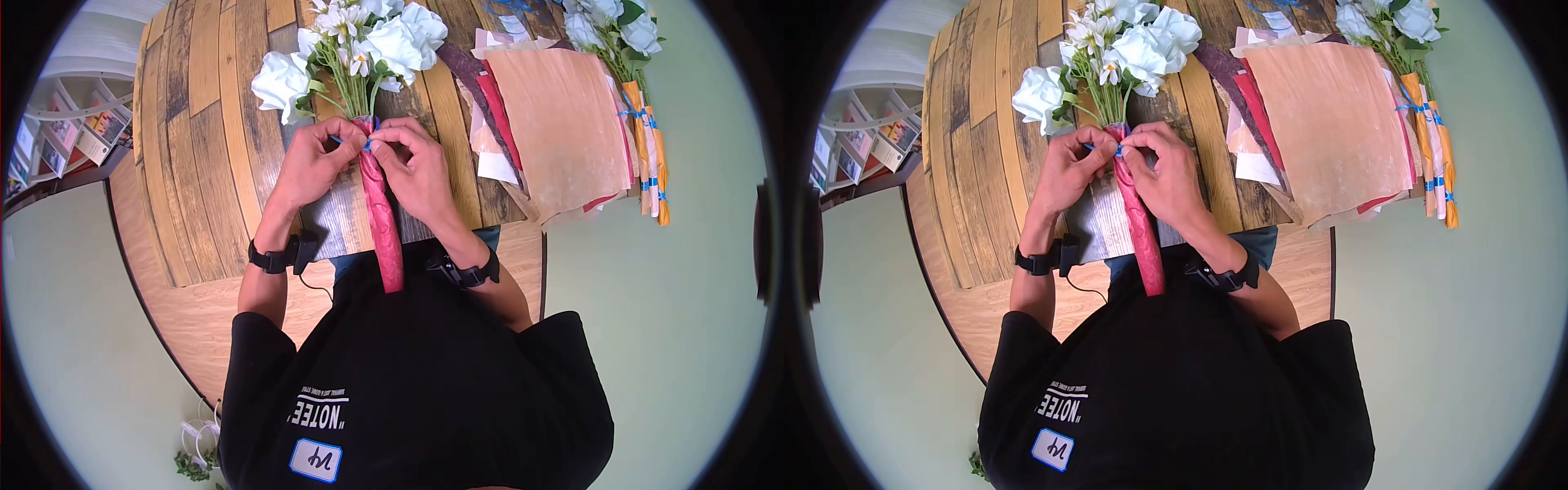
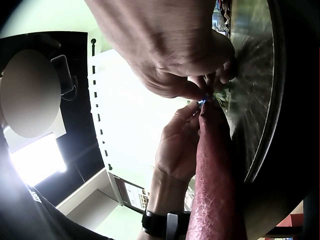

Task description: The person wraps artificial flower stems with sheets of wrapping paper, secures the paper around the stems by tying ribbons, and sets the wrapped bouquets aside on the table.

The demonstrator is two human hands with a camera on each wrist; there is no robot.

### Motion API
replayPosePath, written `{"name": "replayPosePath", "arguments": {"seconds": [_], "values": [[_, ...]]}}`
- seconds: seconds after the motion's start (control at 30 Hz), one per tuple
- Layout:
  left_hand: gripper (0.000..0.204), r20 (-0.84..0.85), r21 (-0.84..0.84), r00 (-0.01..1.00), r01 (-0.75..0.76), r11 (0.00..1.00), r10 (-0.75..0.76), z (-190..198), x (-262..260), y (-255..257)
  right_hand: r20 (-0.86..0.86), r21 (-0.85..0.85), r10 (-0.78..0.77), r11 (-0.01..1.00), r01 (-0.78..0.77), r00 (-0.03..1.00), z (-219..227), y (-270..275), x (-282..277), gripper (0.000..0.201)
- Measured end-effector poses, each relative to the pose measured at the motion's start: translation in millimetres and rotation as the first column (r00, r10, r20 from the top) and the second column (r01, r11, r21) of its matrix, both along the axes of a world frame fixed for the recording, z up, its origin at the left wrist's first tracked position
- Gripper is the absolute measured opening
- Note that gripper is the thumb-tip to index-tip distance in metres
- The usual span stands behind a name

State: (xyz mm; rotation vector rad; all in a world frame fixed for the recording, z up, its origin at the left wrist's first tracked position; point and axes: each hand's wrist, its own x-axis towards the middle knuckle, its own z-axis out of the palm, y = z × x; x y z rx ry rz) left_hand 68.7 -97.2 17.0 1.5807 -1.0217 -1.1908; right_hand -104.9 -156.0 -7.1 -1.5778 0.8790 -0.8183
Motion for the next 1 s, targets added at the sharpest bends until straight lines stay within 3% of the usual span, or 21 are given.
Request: {"name": "replayPosePath", "arguments": {"seconds": [0.07,0.4,0.67,1.0], "values": [[0.018,-0.019,0.062,0.999,0.034,0.998,-0.033,4,2,0,-0.001,-0.026,-0.011,1.000,0.011,1.000,-2,1,1,0.011],[0.017,-0.095,0.062,0.995,0.031,0.998,-0.025,3,1,0,0.022,-0.101,-0.043,0.994,0.045,0.999,-5,1,3,0.014],[0.015,0.048,-0.017,0.991,-0.124,0.992,0.125,-6,-12,9,0.043,-0.030,-0.032,0.999,0.034,0.999,-2,0,2,0.011],[0.014,0.084,-0.006,0.990,-0.115,0.993,0.115,-1,-15,8,0.039,-0.018,-0.018,1.000,0.019,0.999,-4,-1,2,0.012]]}}
